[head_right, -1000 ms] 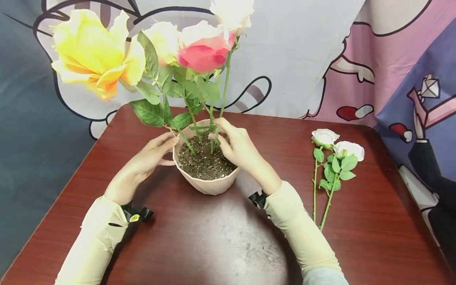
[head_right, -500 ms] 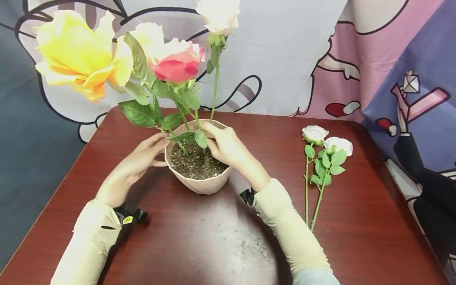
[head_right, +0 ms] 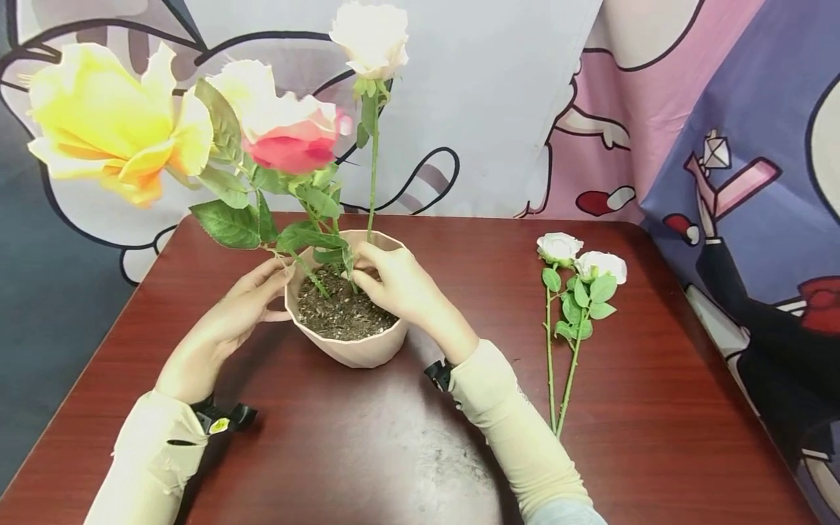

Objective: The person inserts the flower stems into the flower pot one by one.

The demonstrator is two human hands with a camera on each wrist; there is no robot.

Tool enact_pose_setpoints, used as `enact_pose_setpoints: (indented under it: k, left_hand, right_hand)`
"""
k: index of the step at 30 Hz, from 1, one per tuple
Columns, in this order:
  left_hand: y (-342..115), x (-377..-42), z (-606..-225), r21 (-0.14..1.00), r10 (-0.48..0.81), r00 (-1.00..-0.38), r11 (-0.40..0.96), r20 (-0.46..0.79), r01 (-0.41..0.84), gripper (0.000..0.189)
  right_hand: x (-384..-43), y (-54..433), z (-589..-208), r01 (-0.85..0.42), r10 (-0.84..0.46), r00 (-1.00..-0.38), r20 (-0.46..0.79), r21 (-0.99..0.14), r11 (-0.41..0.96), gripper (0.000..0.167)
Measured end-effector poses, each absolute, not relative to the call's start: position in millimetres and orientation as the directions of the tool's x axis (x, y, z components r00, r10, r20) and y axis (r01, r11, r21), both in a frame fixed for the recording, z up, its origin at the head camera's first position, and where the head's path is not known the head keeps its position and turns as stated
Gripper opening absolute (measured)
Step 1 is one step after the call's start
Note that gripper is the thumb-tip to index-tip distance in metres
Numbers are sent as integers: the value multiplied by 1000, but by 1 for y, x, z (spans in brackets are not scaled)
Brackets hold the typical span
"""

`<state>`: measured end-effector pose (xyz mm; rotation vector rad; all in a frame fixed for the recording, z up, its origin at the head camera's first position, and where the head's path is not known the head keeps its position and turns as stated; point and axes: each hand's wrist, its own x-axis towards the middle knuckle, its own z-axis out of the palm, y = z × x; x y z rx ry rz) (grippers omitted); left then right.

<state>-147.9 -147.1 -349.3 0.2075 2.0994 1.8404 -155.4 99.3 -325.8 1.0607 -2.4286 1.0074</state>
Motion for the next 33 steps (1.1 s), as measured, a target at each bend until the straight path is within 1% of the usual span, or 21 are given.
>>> enact_pose_setpoints:
  k: [1,2,7,10,13,17,21,24,27,30,33]
  left_hand:
    - [-148,-147,-349,982,328,-932,150,-155,-111,52]
    - [-149,-147,-349,983,328,-932,150,-155,-110,52]
    - [-145,-149,-349,985,333,-931,133,-148,-109,51]
    - [-143,-151,-349,986,332,-932,130,-143,-105,49]
    - [-143,-151,-349,984,337,-929,135,-153,-113,50]
    - [-147,-149,-349,982,328,-930,144,-164,-122,50]
    - [-148,-146,-349,981,311,-937,151,-161,-119,48]
    - [-146,-145,-350,981,316,-934,153,-165,-121,49]
    - [-145,-145,-351,980,322,-931,157,-169,-124,50]
    - [-146,-145,-349,980,324,-931,159,-170,-123,51]
    - [-147,-143,-348,978,316,-933,166,-173,-125,52]
  right_hand:
    - [-155,98,-326,-724,-506,-690,517,-497,479,8]
    - [-154,97,-327,-714,-488,-700,521,-508,481,8]
    - [-152,101,-328,-683,-402,-729,554,-552,479,24]
    - [-151,105,-329,-682,-377,-729,572,-552,480,32]
    - [-148,110,-327,-677,-385,-731,563,-529,512,39]
    - [-138,125,-319,-659,-430,-746,508,-467,590,51]
    - [-127,167,-309,-616,-454,-782,428,-416,669,59]
    - [-119,212,-307,-545,-426,-834,352,-398,738,60]
    - [-108,256,-312,-450,-351,-886,304,-379,809,57]
    - [-96,289,-323,-377,-285,-914,290,-344,860,50]
    - [-84,312,-342,-337,-256,-926,278,-300,892,39]
